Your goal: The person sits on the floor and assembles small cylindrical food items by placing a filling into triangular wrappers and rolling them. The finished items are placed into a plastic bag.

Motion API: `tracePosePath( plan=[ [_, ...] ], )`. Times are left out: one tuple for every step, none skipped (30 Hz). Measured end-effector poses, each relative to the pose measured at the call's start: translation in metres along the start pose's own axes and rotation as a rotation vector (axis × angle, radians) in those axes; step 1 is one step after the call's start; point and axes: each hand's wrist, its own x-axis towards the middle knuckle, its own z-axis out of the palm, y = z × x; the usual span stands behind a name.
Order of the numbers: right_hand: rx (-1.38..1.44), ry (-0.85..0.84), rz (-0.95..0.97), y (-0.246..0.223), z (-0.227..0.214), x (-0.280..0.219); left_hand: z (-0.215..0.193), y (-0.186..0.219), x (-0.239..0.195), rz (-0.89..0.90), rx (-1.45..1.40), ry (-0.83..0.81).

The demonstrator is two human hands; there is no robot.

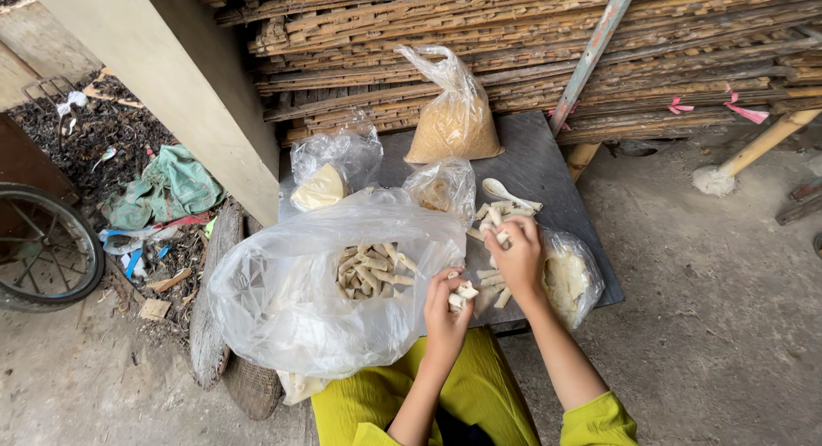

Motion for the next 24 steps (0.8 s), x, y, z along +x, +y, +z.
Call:
tracePosePath(
  plan=[
    [0.067,0.019,0.049,-0.001,-0.001,0.003,-0.003,0.002,0.001,-0.006,0.012,-0.004],
    [0.134,0.036,0.100,-0.003,-0.002,0.005,-0.005,0.002,0.004,-0.015,0.025,-0.009],
    [0.150,0.038,0.136,-0.004,-0.002,0.005,-0.008,0.001,0.006,-0.023,0.038,-0.015],
    [0.167,0.045,0.167,-0.004,-0.001,0.008,-0.008,-0.001,0.010,0.010,0.087,-0.025],
    [0.184,0.052,0.198,-0.004,0.000,0.009,-0.008,-0.004,0.016,0.044,0.137,-0.035],
    [0.232,0.074,0.166,-0.003,0.002,0.007,-0.008,-0.008,0.017,0.074,0.184,-0.045],
    [0.281,0.096,0.133,-0.002,0.004,0.005,-0.009,-0.010,0.017,0.044,0.161,-0.042],
    [0.325,0.119,0.106,0.000,0.004,0.002,-0.009,-0.012,0.015,0.012,0.136,-0.045],
    [0.477,0.070,0.235,0.001,0.005,-0.002,-0.009,-0.013,0.013,-0.021,0.111,-0.047],
    [0.629,0.021,0.364,0.001,0.008,-0.006,-0.009,-0.014,0.009,-0.040,0.065,-0.030],
    [0.780,-0.031,0.493,0.001,0.009,-0.010,-0.010,-0.014,0.006,-0.060,0.020,-0.012],
    [0.976,-0.017,0.576,-0.001,0.010,-0.011,-0.011,-0.012,0.007,-0.075,-0.026,0.010],
    [1.171,-0.003,0.658,-0.005,0.010,-0.011,-0.014,-0.010,0.009,-0.096,-0.109,0.015],
    [1.364,0.012,0.748,-0.010,0.008,-0.015,-0.020,-0.006,0.008,-0.124,-0.191,0.016],
    [1.433,-0.028,0.775,-0.015,0.004,-0.019,-0.027,-0.002,0.006,-0.152,-0.274,0.019],
    [1.503,-0.070,0.797,-0.021,-0.002,-0.021,-0.039,0.003,0.006,-0.162,-0.252,0.050],
    [1.573,-0.112,0.819,-0.030,-0.005,-0.022,-0.053,0.008,0.007,-0.173,-0.230,0.081],
    [1.563,-0.183,0.739,-0.042,-0.006,-0.024,-0.070,0.011,0.012,-0.205,-0.144,0.115],
    [1.550,-0.252,0.659,-0.055,-0.008,-0.028,-0.088,0.015,0.017,-0.237,-0.058,0.149],
    [1.535,-0.320,0.585,-0.069,-0.008,-0.032,-0.104,0.015,0.024,-0.361,0.130,0.126],
    [1.427,-0.446,0.564,-0.085,-0.002,-0.035,-0.118,0.013,0.036,-0.484,0.318,0.100],
    [1.315,-0.567,0.539,-0.103,0.010,-0.038,-0.129,0.010,0.046,-0.467,0.310,0.116],
    [1.203,-0.564,0.367,-0.125,0.029,-0.038,-0.139,0.006,0.056,-0.449,0.301,0.132],
    [1.087,-0.558,0.193,-0.145,0.048,-0.036,-0.147,0.002,0.061,-0.428,0.291,0.150]
  ],
)
